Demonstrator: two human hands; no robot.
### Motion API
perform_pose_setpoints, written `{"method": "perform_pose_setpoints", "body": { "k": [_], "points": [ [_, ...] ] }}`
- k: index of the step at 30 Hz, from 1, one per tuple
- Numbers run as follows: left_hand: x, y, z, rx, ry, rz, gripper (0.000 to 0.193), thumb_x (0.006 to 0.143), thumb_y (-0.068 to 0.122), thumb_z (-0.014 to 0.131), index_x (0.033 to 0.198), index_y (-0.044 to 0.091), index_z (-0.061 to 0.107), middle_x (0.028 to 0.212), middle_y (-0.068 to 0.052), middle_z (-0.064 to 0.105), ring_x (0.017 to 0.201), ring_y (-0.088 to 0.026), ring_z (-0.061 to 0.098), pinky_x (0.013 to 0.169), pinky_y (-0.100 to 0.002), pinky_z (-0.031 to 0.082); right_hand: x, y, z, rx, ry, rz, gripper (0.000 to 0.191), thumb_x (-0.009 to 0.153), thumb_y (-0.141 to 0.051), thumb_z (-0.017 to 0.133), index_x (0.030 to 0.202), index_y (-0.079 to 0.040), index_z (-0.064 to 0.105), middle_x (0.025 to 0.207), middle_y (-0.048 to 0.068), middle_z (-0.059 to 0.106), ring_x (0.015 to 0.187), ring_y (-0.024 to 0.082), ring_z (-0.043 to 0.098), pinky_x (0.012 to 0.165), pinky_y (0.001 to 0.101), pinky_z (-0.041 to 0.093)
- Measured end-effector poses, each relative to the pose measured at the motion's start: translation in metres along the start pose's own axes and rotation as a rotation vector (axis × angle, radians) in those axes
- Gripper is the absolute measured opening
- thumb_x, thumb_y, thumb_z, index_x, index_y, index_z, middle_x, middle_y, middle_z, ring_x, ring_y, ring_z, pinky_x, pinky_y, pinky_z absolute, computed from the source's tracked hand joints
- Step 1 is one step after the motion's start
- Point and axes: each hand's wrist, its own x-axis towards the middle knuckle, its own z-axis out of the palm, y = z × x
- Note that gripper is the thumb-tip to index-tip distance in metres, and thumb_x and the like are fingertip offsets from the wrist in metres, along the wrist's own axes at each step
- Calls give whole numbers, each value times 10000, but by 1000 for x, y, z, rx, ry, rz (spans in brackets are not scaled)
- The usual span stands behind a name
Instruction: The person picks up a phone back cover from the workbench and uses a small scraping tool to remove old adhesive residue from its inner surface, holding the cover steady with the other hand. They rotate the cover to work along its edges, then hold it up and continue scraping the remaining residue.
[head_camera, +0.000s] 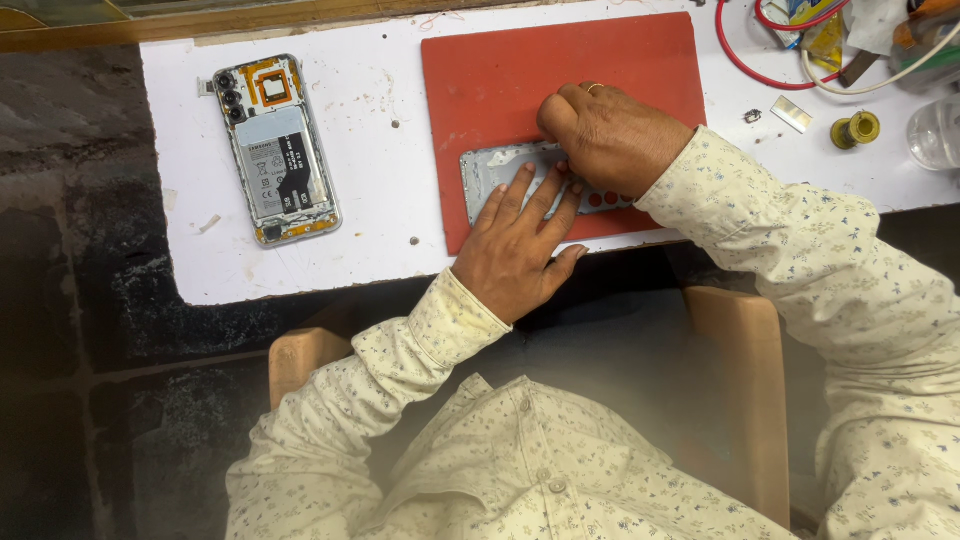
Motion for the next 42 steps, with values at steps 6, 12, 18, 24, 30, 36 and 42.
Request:
{"method": "perform_pose_setpoints", "body": {
  "k": [6, 12, 18, 24, 30, 36, 42],
  "points": [
    [0, 0, -1, -11, 3, -4, 625, 1010, 436, 598, 1507, 74, 490, 1553, -200, 457, 1466, -427, 396, 1167, -579, 381, 0, 1, -4, -20, 19, -50, 413, 772, -54, 820, 1061, 33, 537, 983, 204, 643, 903, 360, 677, 769, 429, 584],
    [0, 0, -1, -13, 8, -5, 590, 1002, 424, 613, 1467, 70, 526, 1546, -202, 462, 1481, -412, 387, 1173, -577, 386, 3, -10, -12, -176, -45, -87, 530, 645, -139, 864, 1031, 33, 543, 954, 212, 639, 884, 354, 694, 781, 438, 589],
    [2, -1, -2, -21, 11, 2, 608, 981, 414, 644, 1458, 57, 525, 1543, -214, 456, 1468, -415, 388, 1155, -588, 393, 15, -9, -19, -142, -152, -51, 406, 761, -96, 807, 1035, 20, 532, 952, 228, 643, 898, 369, 702, 759, 437, 602],
    [2, 0, -3, -48, 34, 5, 636, 963, 391, 675, 1468, 38, 516, 1536, -229, 454, 1455, -418, 401, 1147, -584, 403, 32, -12, -18, -246, -328, -18, 310, 900, -181, 704, 1044, 20, 516, 895, 234, 645, 893, 369, 717, 724, 441, 611],
    [1, -1, -1, -80, 67, 14, 625, 955, 366, 695, 1450, 27, 522, 1521, -226, 471, 1454, -422, 407, 1172, -561, 386, 42, -20, -21, -377, -372, -49, 297, 961, -245, 651, 1029, 10, 515, 833, 207, 650, 812, 340, 735, 654, 434, 623],
    [-1, -2, -2, -110, -2, -10, 544, 986, 362, 678, 1407, 37, 560, 1366, -193, 566, 1343, -406, 482, 1154, -541, 386, 66, -64, -56, -269, -50, -193, 186, 1020, -186, 570, 1081, -17, 522, 828, 174, 629, 780, 331, 697, 646, 459, 584],
    [0, -2, -6, -160, -16, -5, 569, 999, 365, 660, 1445, 32, 541, 1421, -189, 564, 1381, -387, 490, 1179, -523, 403, 45, -60, -93, 458, -1, -173, 253, 903, -26, 645, 1086, -12, 470, 928, 144, 598, 831, 281, 636, 694, 402, 545]
  ]
}}
